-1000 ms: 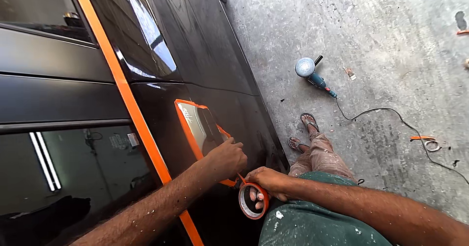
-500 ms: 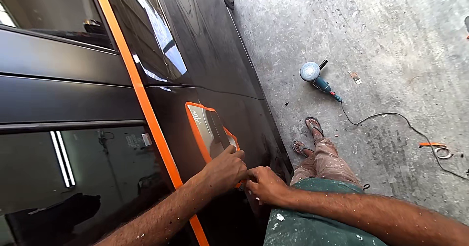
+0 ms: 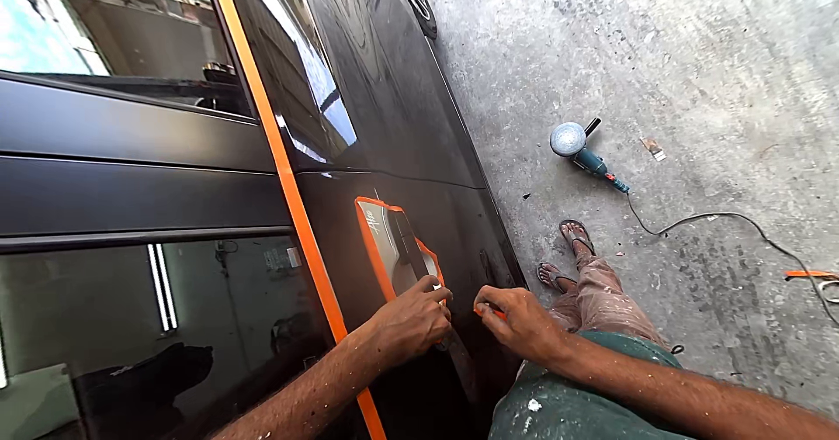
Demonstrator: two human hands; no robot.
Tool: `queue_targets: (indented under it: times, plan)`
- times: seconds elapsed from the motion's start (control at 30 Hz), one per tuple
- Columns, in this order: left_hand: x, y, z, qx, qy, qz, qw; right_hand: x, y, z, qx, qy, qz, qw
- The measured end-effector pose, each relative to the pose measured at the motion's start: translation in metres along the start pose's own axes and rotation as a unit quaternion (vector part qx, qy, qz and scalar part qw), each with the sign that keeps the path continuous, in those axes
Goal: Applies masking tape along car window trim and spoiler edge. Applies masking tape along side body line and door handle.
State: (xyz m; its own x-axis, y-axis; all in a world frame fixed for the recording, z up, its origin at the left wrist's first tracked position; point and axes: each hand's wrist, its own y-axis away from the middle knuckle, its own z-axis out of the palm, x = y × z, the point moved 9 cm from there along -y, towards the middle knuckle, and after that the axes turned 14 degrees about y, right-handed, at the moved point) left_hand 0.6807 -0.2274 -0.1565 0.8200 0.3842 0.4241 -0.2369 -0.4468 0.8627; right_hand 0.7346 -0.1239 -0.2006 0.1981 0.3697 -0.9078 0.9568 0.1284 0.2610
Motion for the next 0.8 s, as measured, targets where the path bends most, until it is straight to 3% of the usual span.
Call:
queue_targets:
  times: [0.13,0.2,0.23,0.3,0.4,0.47,0.63,0.8]
  plan:
    - [0.003,-0.001,-0.003,0.023,0.021,0.004,1.0,0.034,0.001,0.002,-0.026,0.076,0.014,0.997]
    - [0.004,0.005,-0.022,0.124,0.02,0.0,0.992,0.043,0.0,0.0,-0.03,0.101,0.008,0.994]
    - [0.001,0.015,-0.041,0.217,0.004,-0.008,0.976,0.046,-0.001,-0.001,-0.035,0.109,0.007,0.993]
    - [-0.016,0.051,-0.086,0.413,-0.04,-0.066,0.907,0.052,-0.004,-0.005,-0.042,0.124,0.002,0.991]
    - [-0.062,0.121,-0.133,0.551,-0.05,-0.237,0.798,0.061,-0.008,-0.01,-0.055,0.133,0.003,0.99]
    - [-0.091,0.144,-0.139,0.572,-0.02,-0.284,0.769,0.066,-0.011,-0.015,-0.061,0.138,0.002,0.989]
    - [-0.112,0.14,-0.135,0.547,-0.007,-0.207,0.811,0.08,-0.02,-0.028,-0.064,0.153,0.004,0.986]
    - [-0.11,0.139,-0.136,0.604,0.013,-0.214,0.768,0.098,-0.031,-0.047,-0.072,0.157,0.037,0.984]
